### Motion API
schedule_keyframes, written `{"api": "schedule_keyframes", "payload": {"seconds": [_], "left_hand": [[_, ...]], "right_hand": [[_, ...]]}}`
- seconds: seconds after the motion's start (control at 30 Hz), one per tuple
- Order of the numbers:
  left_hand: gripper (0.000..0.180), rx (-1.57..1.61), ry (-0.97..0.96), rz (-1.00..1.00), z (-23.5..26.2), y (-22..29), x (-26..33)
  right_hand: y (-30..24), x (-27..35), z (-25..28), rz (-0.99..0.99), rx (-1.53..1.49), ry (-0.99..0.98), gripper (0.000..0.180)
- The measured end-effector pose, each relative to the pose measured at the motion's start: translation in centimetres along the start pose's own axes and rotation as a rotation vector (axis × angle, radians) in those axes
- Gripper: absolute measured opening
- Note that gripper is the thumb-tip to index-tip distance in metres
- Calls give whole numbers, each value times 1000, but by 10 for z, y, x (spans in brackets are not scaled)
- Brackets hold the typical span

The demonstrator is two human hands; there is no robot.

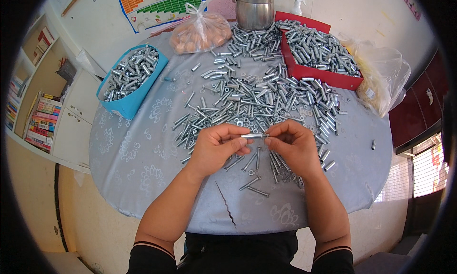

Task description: The person repeatedly picks up bolts and washers from a table, threads the washers onto the bolts by hand, and places the assembled fasteners into a blue bin. The task continues throughout the clip with the same repetitive motion.

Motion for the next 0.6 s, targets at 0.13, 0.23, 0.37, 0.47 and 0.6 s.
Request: {"api": "schedule_keyframes", "payload": {"seconds": [0.13, 0.23, 0.37, 0.47, 0.6], "left_hand": [[22, -28, -29, -2, -1, -2, 1], [22, -31, -44, 6, -2, -2, 1], [23, -6, -19, 4, -2, 0, 1], [23, 25, 14, -14, 0, 1, 0], [23, 12, 0, -20, 0, 0, 0]], "right_hand": [[-3, -1, -3, 2, -60, -64, 17], [1, -1, -3, -20, -100, -141, 18], [-7, -1, 14, 7, 48, -74, 15], [-21, 2, 40, 171, 597, 63, 12], [-21, 10, 53, 230, 958, -50, 10]]}}
Point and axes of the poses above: each hand's wrist, its own x-axis away from the middle knuckle, its own z-axis out of the back of the hand, y = z × x, the point moved 6 cm from there along -x, towards the middle knuckle, and after that the axes turned 14 degrees about x, right-handed, at the moved point
